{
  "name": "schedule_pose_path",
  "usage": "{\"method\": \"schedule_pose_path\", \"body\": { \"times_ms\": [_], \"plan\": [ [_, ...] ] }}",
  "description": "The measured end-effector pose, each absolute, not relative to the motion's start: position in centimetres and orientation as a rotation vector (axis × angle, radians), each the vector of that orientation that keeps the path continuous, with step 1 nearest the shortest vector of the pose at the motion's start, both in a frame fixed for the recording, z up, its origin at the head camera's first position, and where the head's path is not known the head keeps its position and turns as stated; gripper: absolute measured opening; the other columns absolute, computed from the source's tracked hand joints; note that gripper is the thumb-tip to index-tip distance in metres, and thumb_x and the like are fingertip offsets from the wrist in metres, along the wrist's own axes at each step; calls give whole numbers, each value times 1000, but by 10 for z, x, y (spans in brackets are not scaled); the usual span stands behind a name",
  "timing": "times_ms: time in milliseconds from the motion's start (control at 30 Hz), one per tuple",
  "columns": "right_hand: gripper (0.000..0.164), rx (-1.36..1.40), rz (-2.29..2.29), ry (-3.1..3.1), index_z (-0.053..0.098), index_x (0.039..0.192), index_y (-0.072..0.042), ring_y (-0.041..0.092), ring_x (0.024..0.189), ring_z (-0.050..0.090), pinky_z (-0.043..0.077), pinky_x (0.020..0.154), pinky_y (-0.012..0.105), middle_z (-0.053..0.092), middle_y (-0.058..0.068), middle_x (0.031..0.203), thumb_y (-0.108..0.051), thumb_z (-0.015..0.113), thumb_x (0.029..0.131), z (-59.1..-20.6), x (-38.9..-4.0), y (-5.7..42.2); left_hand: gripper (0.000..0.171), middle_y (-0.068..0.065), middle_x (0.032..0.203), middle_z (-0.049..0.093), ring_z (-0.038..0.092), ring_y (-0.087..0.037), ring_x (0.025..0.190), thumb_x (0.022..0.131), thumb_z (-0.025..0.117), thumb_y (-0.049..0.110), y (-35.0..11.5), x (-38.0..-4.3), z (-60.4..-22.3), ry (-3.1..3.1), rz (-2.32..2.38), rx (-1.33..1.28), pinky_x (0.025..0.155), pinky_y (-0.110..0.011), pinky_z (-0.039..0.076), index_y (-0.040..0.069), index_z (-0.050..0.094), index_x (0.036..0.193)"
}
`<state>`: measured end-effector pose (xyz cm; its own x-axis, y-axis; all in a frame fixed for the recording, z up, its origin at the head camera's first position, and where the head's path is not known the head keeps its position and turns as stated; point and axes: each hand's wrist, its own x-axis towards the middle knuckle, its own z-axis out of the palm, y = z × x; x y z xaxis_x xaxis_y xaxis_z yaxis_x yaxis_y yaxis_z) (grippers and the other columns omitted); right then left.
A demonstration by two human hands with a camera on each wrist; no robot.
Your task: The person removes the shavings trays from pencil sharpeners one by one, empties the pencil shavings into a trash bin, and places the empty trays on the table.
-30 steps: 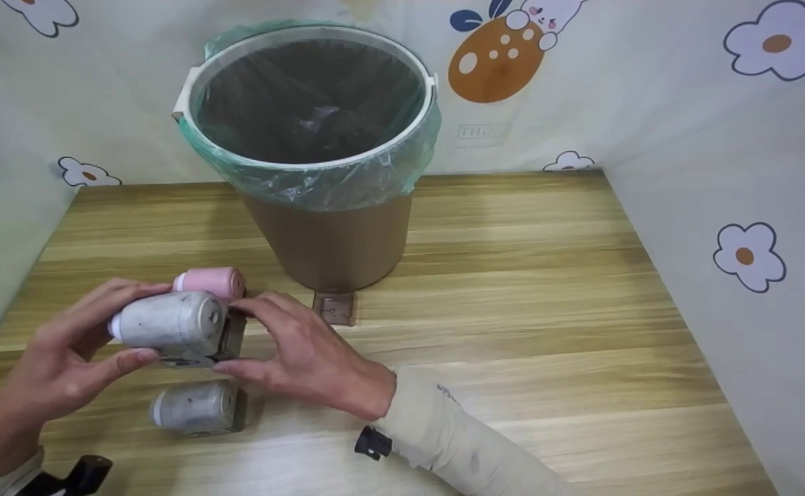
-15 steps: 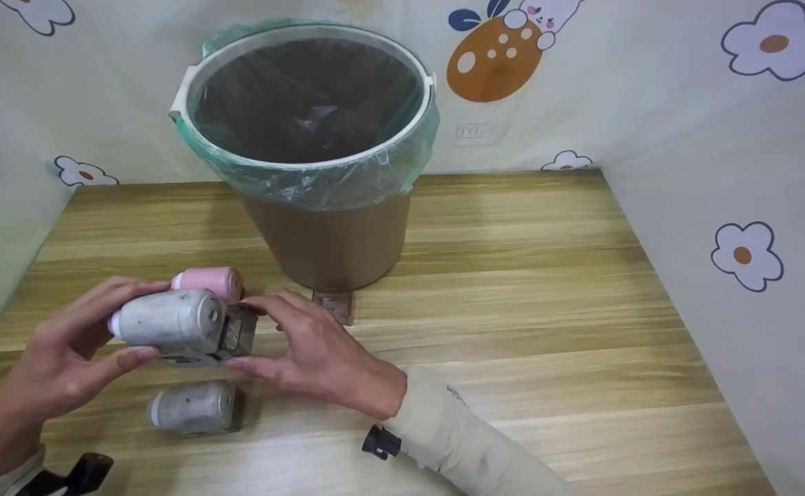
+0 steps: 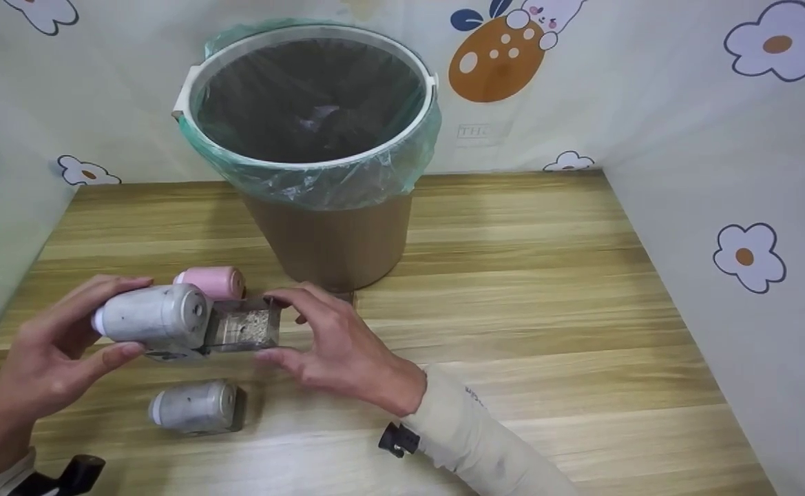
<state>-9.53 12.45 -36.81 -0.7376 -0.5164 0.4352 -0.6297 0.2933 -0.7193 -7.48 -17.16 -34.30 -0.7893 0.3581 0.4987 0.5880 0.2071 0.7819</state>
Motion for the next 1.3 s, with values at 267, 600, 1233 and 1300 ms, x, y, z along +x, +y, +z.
{"method": "schedule_pose_path", "body": {
  "times_ms": [267, 600, 1233, 1300],
  "plan": [
    [59, 1054, 1404, -2433, 59, 133, -5, 17, 96, 65, 58, 85, 28, 68, 5, 117, -24, 82, 82, -368, -96, 128, 67, -1, 123, 59, 63, -10, 104, 72, 76, -17, -171, -75, -342, -2301, -1587, -882, 93, -19, 58, -2, 57, 135],
    [61, 1058, 1406, -2423, 57, 133, -3, 21, 95, 64, 59, 85, 31, 68, 7, 117, -16, 83, 80, -369, -96, 135, 67, -1, 121, 60, 63, -10, 103, 72, 76, -16, -172, -76, -346, -2306, -1580, -880, 92, -19, 58, -2, 57, 134],
    [63, 1101, 1241, -2324, 59, 130, -1, 19, 95, 66, 61, 82, 34, 70, 9, 115, -11, 86, 74, -360, -98, 145, 67, -2, 123, 61, 62, -10, 106, 70, 76, -20, -173, -74, -362, -2259, -1642, -869, 93, -17, 57, -4, 57, 133],
    [63, 1105, 1233, -2313, 59, 130, -1, 20, 97, 67, 61, 84, 33, 70, 10, 116, -11, 86, 74, -358, -99, 147, 66, -3, 123, 61, 63, -10, 106, 70, 75, -21, -173, -73, -365, -2255, -1657, -870, 94, -17, 57, -5, 57, 132]
  ]
}}
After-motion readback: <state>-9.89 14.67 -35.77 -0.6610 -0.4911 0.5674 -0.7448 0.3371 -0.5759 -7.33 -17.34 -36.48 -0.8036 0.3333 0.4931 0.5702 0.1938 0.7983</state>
